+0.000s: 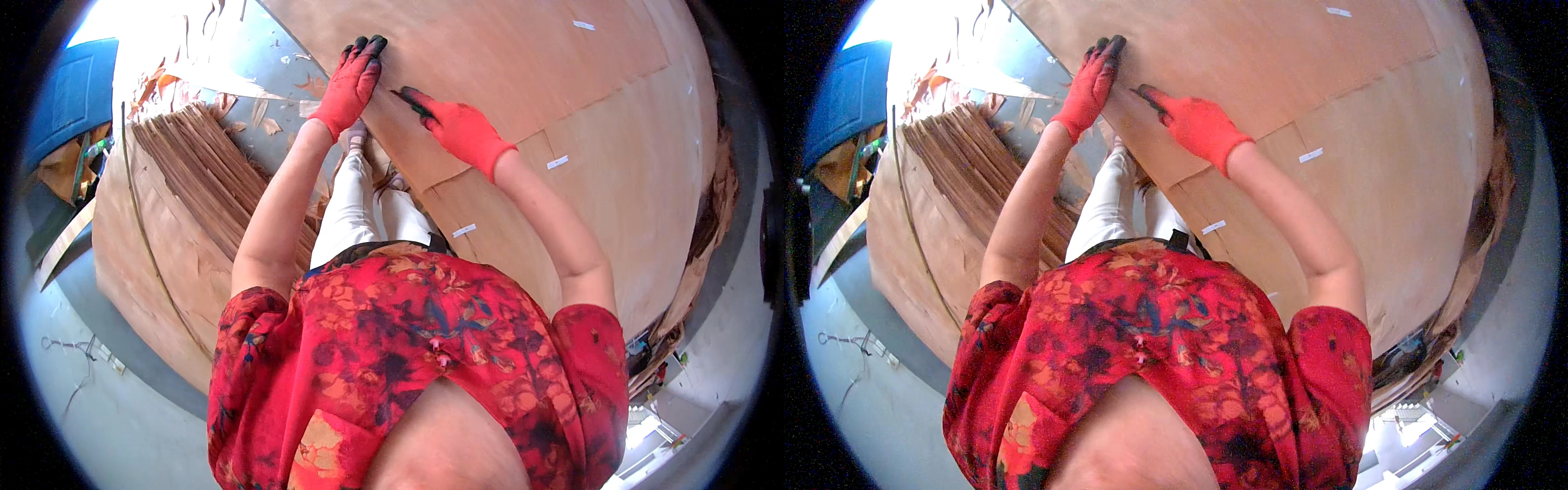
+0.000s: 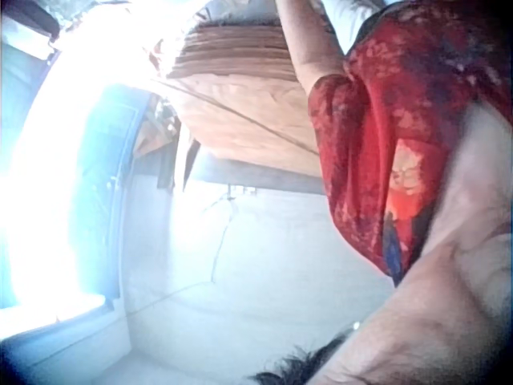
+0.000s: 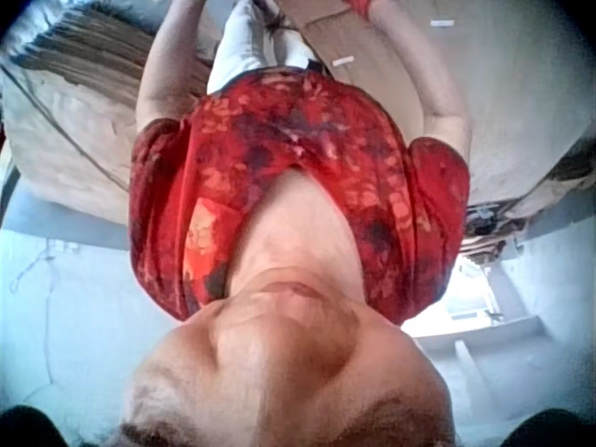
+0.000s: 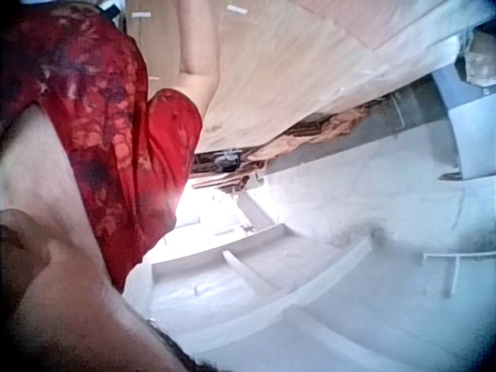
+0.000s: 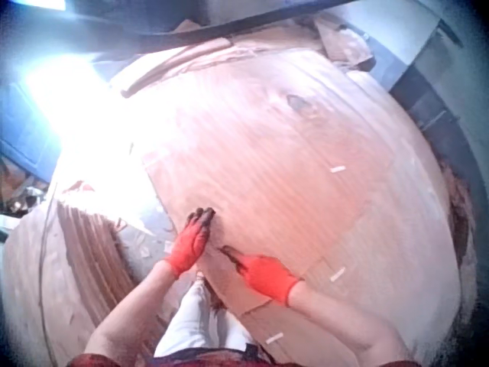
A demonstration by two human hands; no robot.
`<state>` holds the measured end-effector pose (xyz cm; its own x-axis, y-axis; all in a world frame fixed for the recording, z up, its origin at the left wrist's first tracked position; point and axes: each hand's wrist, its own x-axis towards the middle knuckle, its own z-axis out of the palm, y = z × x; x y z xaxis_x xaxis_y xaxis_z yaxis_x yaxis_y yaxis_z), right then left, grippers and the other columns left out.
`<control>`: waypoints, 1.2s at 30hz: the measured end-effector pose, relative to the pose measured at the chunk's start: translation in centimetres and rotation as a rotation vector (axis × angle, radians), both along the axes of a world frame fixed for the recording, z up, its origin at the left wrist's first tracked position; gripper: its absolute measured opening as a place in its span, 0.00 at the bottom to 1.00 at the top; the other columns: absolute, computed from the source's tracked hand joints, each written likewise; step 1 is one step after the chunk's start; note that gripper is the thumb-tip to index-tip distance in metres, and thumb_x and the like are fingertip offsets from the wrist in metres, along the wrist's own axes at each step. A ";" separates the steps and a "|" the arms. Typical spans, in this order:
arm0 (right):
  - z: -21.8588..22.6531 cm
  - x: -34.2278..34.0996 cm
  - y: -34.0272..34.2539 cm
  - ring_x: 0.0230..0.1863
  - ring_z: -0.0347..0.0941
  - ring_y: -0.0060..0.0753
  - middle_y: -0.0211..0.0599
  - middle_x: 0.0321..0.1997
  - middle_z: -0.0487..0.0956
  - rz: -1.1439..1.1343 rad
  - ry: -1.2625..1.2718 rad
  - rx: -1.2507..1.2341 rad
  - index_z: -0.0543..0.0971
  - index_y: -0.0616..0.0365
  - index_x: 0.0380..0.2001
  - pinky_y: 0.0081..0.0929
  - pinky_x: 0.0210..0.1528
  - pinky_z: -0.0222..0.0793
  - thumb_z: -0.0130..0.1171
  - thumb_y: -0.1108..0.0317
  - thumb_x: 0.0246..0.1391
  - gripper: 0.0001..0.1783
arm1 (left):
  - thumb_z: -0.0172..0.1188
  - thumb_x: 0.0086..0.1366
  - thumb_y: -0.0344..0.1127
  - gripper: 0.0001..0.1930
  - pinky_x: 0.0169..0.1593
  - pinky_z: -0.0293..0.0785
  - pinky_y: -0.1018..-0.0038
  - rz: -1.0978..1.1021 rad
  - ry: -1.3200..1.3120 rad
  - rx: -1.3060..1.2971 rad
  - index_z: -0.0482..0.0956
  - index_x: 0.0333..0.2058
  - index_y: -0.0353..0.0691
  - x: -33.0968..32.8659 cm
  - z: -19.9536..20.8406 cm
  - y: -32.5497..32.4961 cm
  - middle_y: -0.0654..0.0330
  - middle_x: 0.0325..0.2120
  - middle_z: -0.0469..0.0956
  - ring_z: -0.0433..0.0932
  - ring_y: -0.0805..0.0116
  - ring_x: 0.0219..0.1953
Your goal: The person handles large sheets of wood veneer, cutting away sections with a utility knife and measuring with a tape measure.
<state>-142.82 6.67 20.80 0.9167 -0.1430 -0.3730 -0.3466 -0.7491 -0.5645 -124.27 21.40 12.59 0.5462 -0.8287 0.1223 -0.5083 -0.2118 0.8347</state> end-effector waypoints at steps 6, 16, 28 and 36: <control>0.0 -0.8 0.3 0.37 0.78 0.56 0.52 0.36 0.81 -0.069 -0.083 -0.021 0.62 0.29 0.67 0.49 0.42 0.75 0.49 0.62 0.62 0.30 | 0.56 0.69 0.36 0.21 0.62 0.64 0.73 0.134 0.469 -0.004 0.72 0.59 0.41 1.9 4.2 1.2 0.54 0.57 0.75 0.72 0.63 0.60; -0.6 2.2 2.0 0.39 0.76 0.53 0.48 0.36 0.79 0.018 0.025 -0.067 0.64 0.33 0.66 0.45 0.43 0.73 0.49 0.62 0.64 0.27 | 0.61 0.58 0.30 0.21 0.64 0.59 0.53 0.129 -0.554 0.102 0.79 0.51 0.50 -3.6 1.2 7.8 0.60 0.55 0.74 0.68 0.52 0.58; -1.8 2.9 2.1 0.37 0.80 0.50 0.43 0.38 0.82 0.093 0.036 -0.206 0.65 0.27 0.66 0.45 0.40 0.76 0.49 0.65 0.62 0.30 | 0.62 0.58 0.34 0.20 0.66 0.55 0.49 0.111 -0.478 0.113 0.79 0.50 0.50 -3.3 -1.4 7.8 0.62 0.57 0.72 0.66 0.51 0.60; -1.6 2.6 2.2 0.37 0.79 0.49 0.44 0.35 0.80 0.083 -0.001 -0.183 0.64 0.28 0.66 0.44 0.40 0.76 0.49 0.65 0.62 0.29 | 0.62 0.58 0.35 0.20 0.66 0.55 0.49 0.106 -0.462 0.107 0.79 0.51 0.51 -3.1 -1.6 8.0 0.61 0.57 0.72 0.66 0.51 0.60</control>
